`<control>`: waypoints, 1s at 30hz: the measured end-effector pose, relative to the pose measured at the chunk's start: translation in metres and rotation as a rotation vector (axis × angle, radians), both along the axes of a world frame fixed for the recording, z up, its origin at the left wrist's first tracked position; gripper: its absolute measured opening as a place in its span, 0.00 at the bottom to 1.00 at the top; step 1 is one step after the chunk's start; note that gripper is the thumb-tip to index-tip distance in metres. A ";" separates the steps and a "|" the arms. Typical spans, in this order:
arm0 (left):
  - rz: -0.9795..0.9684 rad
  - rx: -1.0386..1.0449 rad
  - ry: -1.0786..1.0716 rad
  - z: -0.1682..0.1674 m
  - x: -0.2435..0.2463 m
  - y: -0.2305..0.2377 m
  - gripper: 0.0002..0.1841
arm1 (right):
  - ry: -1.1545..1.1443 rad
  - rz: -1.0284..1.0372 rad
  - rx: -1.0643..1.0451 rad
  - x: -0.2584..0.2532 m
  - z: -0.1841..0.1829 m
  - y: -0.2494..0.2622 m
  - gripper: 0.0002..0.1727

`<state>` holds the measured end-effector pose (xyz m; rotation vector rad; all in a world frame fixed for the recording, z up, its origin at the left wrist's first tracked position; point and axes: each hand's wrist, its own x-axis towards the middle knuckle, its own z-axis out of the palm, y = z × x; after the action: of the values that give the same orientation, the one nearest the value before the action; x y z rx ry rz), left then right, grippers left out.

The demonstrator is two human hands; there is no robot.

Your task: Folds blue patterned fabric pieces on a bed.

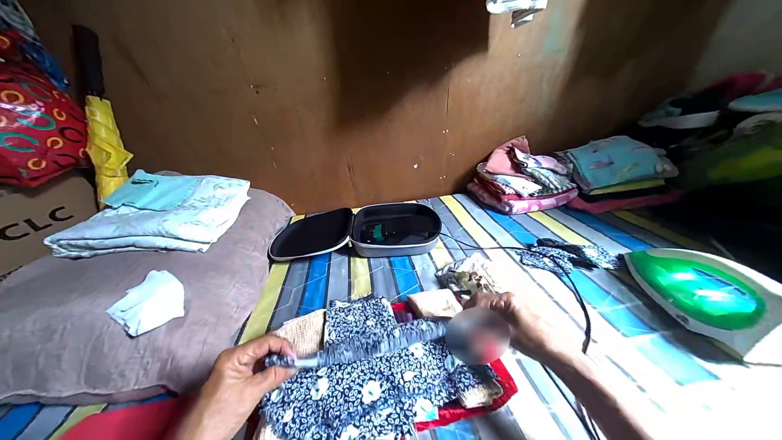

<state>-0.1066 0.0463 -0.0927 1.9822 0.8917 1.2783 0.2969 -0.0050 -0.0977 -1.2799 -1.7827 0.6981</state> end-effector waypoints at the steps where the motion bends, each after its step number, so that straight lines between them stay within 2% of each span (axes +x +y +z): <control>1: -0.053 -0.028 0.067 0.002 -0.005 -0.005 0.07 | -0.073 0.041 0.044 0.000 -0.010 -0.004 0.04; 3: -0.158 -0.096 0.244 0.003 -0.014 -0.013 0.06 | -0.196 0.094 0.036 -0.003 -0.019 -0.010 0.07; 6: -0.217 -0.201 0.381 0.002 -0.017 -0.020 0.16 | -0.213 0.021 -0.018 -0.010 -0.018 -0.013 0.13; 9: 0.082 -0.127 0.313 -0.009 -0.003 -0.016 0.18 | -0.151 -0.121 0.025 -0.019 -0.017 -0.001 0.13; 11: 0.294 -0.077 0.381 -0.018 0.010 -0.006 0.16 | -0.224 -0.149 -0.074 -0.027 -0.008 0.009 0.16; 13: 0.324 -0.238 0.548 -0.013 0.018 -0.002 0.18 | -0.348 -0.135 -0.220 -0.032 -0.006 0.019 0.20; 16: 0.314 -0.436 0.691 -0.009 0.023 0.001 0.21 | -0.448 -0.118 -0.332 -0.036 -0.007 0.024 0.18; 19: 0.325 -0.403 0.615 -0.013 0.016 0.000 0.17 | -0.321 -0.090 -0.314 -0.031 0.000 0.018 0.16; 22: 0.298 -0.313 0.427 -0.014 0.006 -0.006 0.12 | 0.082 -0.071 -0.187 -0.016 -0.006 0.010 0.05; 24: 0.275 -0.284 0.256 -0.013 0.004 -0.009 0.10 | 0.359 -0.052 -0.152 -0.013 -0.009 0.008 0.10; 26: 0.258 -0.355 0.163 -0.017 0.006 -0.011 0.07 | 0.426 -0.061 -0.185 -0.014 -0.015 0.009 0.12; 30: 0.262 -0.473 -0.012 -0.012 0.013 -0.012 0.04 | 0.484 -0.118 -0.199 -0.023 -0.007 0.010 0.09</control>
<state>-0.0933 0.0339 -0.1050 1.5211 1.3410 1.0848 0.2739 0.0051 -0.1048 -1.2061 -1.2607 1.0370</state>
